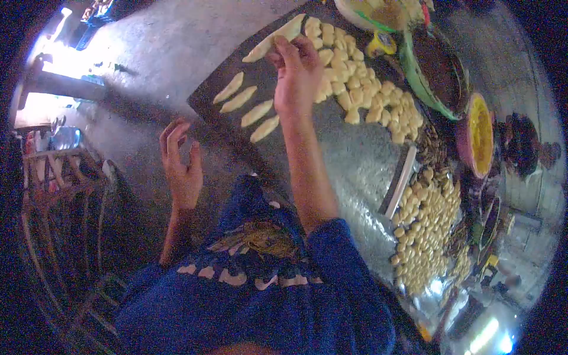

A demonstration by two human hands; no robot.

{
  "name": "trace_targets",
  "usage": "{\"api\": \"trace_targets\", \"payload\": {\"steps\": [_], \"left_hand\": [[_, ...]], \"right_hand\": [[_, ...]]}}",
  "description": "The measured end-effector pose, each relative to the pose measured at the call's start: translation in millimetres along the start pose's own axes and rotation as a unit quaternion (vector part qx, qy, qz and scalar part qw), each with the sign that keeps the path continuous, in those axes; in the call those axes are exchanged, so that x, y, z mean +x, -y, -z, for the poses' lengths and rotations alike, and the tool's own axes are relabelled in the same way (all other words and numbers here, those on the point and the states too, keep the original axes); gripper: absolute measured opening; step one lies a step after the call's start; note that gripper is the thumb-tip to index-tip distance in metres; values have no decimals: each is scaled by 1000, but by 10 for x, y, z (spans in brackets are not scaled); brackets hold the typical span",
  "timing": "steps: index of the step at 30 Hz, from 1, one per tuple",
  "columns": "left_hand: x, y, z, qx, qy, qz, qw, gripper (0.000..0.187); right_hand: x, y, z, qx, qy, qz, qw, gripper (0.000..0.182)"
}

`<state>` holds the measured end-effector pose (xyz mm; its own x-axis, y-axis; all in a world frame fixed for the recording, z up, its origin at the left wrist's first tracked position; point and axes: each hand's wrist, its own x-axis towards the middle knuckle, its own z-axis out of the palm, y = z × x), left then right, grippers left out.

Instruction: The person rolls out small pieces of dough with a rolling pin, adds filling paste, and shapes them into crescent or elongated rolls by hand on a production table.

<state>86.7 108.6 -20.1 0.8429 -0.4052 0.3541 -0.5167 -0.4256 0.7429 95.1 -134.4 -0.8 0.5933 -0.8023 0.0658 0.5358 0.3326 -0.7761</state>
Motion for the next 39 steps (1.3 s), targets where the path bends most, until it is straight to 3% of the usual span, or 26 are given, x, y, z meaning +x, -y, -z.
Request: {"api": "trace_targets", "payload": {"steps": [1, 2, 3, 4, 7, 10, 14, 19, 21, 24, 27, 31, 32, 35, 38, 39], "left_hand": [[47, 38, -8, 1, 2, 12, 1000, 35], [98, 78, -28, 9, 1, 16, 1000, 36], [135, 115, -45, 17, 4, 21, 1000, 37], [199, 155, -63, 23, 9, 22, 999, 37], [440, 266, -140, 32, 2, 7, 999, 38], [702, 235, -238, -18, 23, 17, 999, 38], [876, 224, -381, -35, 59, -16, 998, 38], [816, 109, -532, -61, 112, -39, 991, 39], [782, 46, -577, -87, 128, -27, 988, 38], [735, 12, -559, -102, 130, -32, 986, 38], [705, -6, -463, -99, 114, 1, 989, 38], [639, 87, -393, -90, 81, 5, 993, 37], [654, 59, -383, -92, 83, 10, 992, 38], [699, 15, -555, -127, 100, -25, 987, 38], [809, -268, -844, -208, 115, -20, 971, 40], [816, -421, -937, -240, 119, -9, 963, 40]], "right_hand": [[152, -269, 93, -21, -7, 1, 1000, 15], [232, -510, 230, -244, 20, 1, 970, 18], [256, -744, 407, -455, 44, 0, 889, 21], [271, -852, 470, -643, 65, -1, 763, 23], [253, -769, 762, -598, -4, 118, 793, 32], [542, -425, 1091, -580, -26, 68, 811, 34], [828, 297, 1310, -637, 5, 57, 769, 36], [1588, 122, 1389, -688, 102, 69, 715, 42], [1832, -92, 1166, -750, 141, 86, 640, 38], [2162, -484, 1030, -806, 148, 215, 532, 34], [2304, -553, 915, -875, 166, 118, 438, 33], [2506, -262, 755, -829, 281, -114, 469, 40], [2548, -233, 927, -812, 343, 18, 472, 39], [2098, 116, 839, -703, 268, 58, 656, 37], [1322, 585, 630, -631, 213, 137, 734, 35], [1037, 712, 662, -627, 216, 129, 737, 34]]}}
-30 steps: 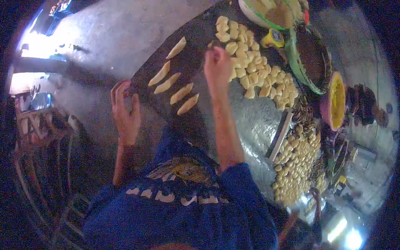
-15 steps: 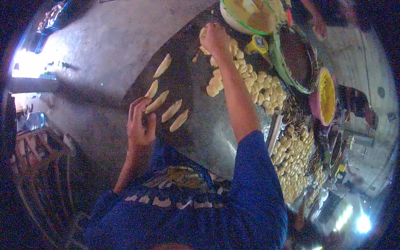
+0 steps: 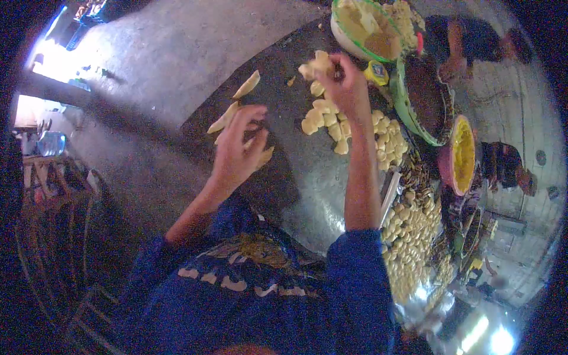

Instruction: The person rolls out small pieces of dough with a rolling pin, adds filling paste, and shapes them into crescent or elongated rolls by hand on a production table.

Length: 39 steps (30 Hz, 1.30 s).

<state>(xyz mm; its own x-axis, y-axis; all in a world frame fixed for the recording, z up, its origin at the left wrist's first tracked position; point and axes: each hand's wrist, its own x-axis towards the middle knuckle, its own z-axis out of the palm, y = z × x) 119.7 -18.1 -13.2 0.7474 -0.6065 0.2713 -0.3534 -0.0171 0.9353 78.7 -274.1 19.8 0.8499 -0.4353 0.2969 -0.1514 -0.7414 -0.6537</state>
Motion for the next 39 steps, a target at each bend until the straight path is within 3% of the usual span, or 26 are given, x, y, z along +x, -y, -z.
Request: {"api": "trace_targets", "payload": {"steps": [3, 5, 7, 8, 10, 11, 12, 13, 14, 15, 17, 19, 20, 23, 25, 26, 27, 28, 29, 32, 33, 36, 37, 39], "left_hand": [[-13, -278, -394, -98, -33, -51, 993, 45], [-180, -337, -585, -91, 53, -34, 994, 46], [-387, -198, -795, -85, 152, 6, 985, 46], [-461, -48, -915, -34, 179, -50, 982, 43], [-534, 93, -1088, 66, 227, -162, 958, 36], [-665, 33, -1139, 48, 156, -152, 975, 33], [-741, -138, -1128, -124, 173, -65, 975, 31], [-808, -348, -1084, -291, 185, 26, 938, 30], [-872, -499, -1046, -446, 190, 119, 866, 28], [-927, -559, -1004, -366, 209, 115, 899, 28], [-1001, -628, -894, -201, 238, 102, 945, 27], [-1044, -728, -803, -160, 248, 117, 948, 29], [-1066, -755, -777, -140, 254, 127, 948, 30], [-1100, -772, -788, 6, 96, -181, 979, 27], [-1090, -1082, -784, -15, 99, -265, 959, 26], [-1104, -1191, -792, -29, 101, -306, 946, 26], [-1153, -1183, -810, -46, 124, -310, 941, 25], [-1200, -1152, -837, -64, 146, -313, 936, 24], [-1202, -1109, -877, -81, 166, -318, 930, 23], [-1109, -886, -961, -308, 206, -274, 888, 21], [-1081, -843, -981, -332, 216, -220, 891, 21], [-1008, -760, -1019, -385, 243, -32, 890, 20], [-984, -740, -1014, -390, 247, 46, 886, 22], [-971, -702, -1079, -421, 226, 189, 858, 20]], "right_hand": [[-911, 334, 116, 104, -11, -75, 992, 31], [-1373, 541, 213, 118, -43, -75, 989, 37], [-1734, 734, 326, 142, -152, -116, 971, 40], [-1899, 807, 364, 154, -206, -137, 957, 41], [-2207, 830, 427, 199, -304, -84, 928, 43], [-2350, 909, 520, 187, -292, -119, 930, 41], [-2448, 914, 567, 172, -262, -141, 939, 41], [-2541, 907, 595, 157, -230, -165, 946, 41], [-2626, 898, 601, 142, -197, -189, 951, 41], [-2694, 913, 508, 205, -205, -190, 938, 40], [-2754, 1036, 402, 35, -195, -134, 971, 39], [-2872, 1047, 332, -123, -187, -87, 971, 41], [-2910, 1036, 314, -136, -198, -81, 967, 41], [-2978, 1011, 269, -146, -209, -84, 963, 38], [-3055, 998, 252, -121, -194, -119, 966, 30], [-3140, 1005, 196, 127, -270, -179, 938, 28], [-3259, 1039, 98, 366, -329, -223, 842, 27], [-3347, 1076, 42, 578, -366, -249, 686, 27], [-3256, 1339, 242, 266, -249, -201, 909, 28], [-3333, 1388, 273, 464, -254, -262, 807, 29], [-3213, 1427, 296, 537, -237, -308, 749, 29], [-2946, 1379, 179, 664, -251, -296, 639, 33], [-2860, 1368, 119, 670, -312, -326, 590, 34], [-2679, 1257, 131, 707, -311, -290, 565, 39]]}}
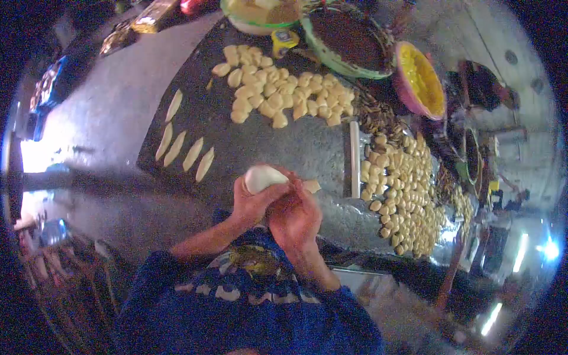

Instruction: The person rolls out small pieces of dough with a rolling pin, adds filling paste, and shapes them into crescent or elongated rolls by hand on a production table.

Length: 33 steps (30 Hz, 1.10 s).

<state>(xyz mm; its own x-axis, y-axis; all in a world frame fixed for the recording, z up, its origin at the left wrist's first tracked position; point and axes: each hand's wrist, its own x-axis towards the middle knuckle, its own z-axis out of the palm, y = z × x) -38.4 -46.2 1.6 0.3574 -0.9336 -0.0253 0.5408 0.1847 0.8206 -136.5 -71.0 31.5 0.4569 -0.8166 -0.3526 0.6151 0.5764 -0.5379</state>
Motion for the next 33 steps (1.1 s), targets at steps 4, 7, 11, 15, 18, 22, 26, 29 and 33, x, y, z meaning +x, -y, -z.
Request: {"api": "trace_targets", "payload": {"steps": [4, 7, 11, 15, 18, 22, 26, 29, 33], "left_hand": [[275, 112, 95, -124, -5, 24, 992, 31], [508, -244, 188, 66, 11, 102, 993, 39], [771, -545, 324, 88, 15, -103, 991, 45], [722, -643, 734, 140, 28, -11, 990, 37], [717, -639, 860, 200, 10, -3, 980, 27], [710, -580, 916, 207, 2, 18, 978, 21], [734, -648, 901, 242, 14, 23, 970, 20], [749, -667, 847, 225, 13, 61, 972, 19], [768, -583, 770, 226, 35, 47, 972, 19]], "right_hand": [[376, 43, 9, 152, 61, -72, 984, 51], [781, 260, -101, 178, 166, -124, 962, 61], [2052, 1106, -959, -311, 86, 277, 905, 51], [3785, 1970, -755, -882, -76, 227, 406, 58], [4457, 1963, -313, -929, -31, 153, 337, 65], [4281, 1760, -443, -928, -8, 119, 353, 74], [4164, 1940, -607, -894, -73, 127, 423, 75], [4586, 1945, 141, -862, 31, 289, 415, 82], [4070, 2044, -158, -818, 8, 192, 543, 69]]}}
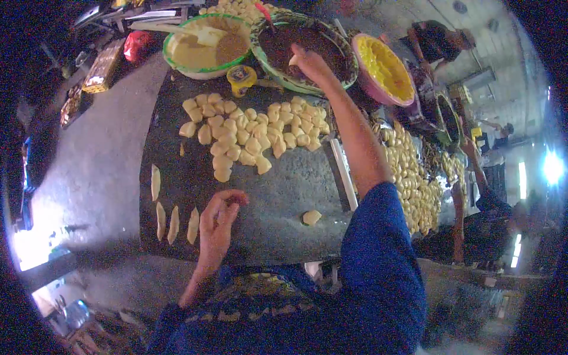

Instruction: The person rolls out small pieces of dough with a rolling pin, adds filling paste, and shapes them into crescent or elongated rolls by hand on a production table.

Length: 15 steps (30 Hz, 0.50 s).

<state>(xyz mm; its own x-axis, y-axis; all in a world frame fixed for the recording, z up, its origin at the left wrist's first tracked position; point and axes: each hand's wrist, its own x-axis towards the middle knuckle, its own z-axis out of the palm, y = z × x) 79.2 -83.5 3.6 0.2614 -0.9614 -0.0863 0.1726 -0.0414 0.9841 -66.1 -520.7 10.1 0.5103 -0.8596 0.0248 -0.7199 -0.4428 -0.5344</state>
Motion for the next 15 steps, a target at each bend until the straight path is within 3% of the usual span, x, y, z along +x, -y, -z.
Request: {"api": "trace_targets", "payload": {"steps": [1, 5, 7, 8, 9, 10, 11, 12, 13, 14, 15], "left_hand": [[-3, -11, -22, 3, 3, 2, 1000, 19], [-26, 202, -137, -101, 44, 75, 991, 24], [-33, 276, -326, -262, 30, 130, 956, 30], [-49, 338, -421, -339, 20, 156, 928, 33], [-110, 393, -457, -255, 56, 183, 948, 37], [-170, 450, -494, -168, 98, 205, 959, 42], [-219, 363, -489, 72, 160, 217, 960, 42], [-357, 577, -432, -73, 142, 238, 958, 39], [-495, 792, -375, -230, 117, 261, 930, 36], [-635, 1007, -318, -366, 92, 281, 882, 33], [-713, 892, -359, -319, 56, 305, 895, 30]], "right_hand": [[-243, 185, 149, 110, 13, 2, 994, 54], [-1428, 672, 246, 318, 59, -16, 946, 47], [-2093, 798, -56, 490, 99, -121, 858, 45], [-2403, 882, -188, 602, 142, -219, 754, 43], [-2681, 922, -342, 661, 220, -194, 691, 40], [-2938, 964, -505, 630, 226, -226, 708, 38], [-3197, 1006, -669, 598, 234, -258, 722, 35], [-3441, 1042, -817, 465, 169, -347, 797, 33], [-3713, 958, -1009, 344, 110, -187, 913, 31], [-3926, 873, -1177, 202, 45, -19, 978, 28], [-4031, 876, -1251, 279, 69, -96, 953, 28]]}}
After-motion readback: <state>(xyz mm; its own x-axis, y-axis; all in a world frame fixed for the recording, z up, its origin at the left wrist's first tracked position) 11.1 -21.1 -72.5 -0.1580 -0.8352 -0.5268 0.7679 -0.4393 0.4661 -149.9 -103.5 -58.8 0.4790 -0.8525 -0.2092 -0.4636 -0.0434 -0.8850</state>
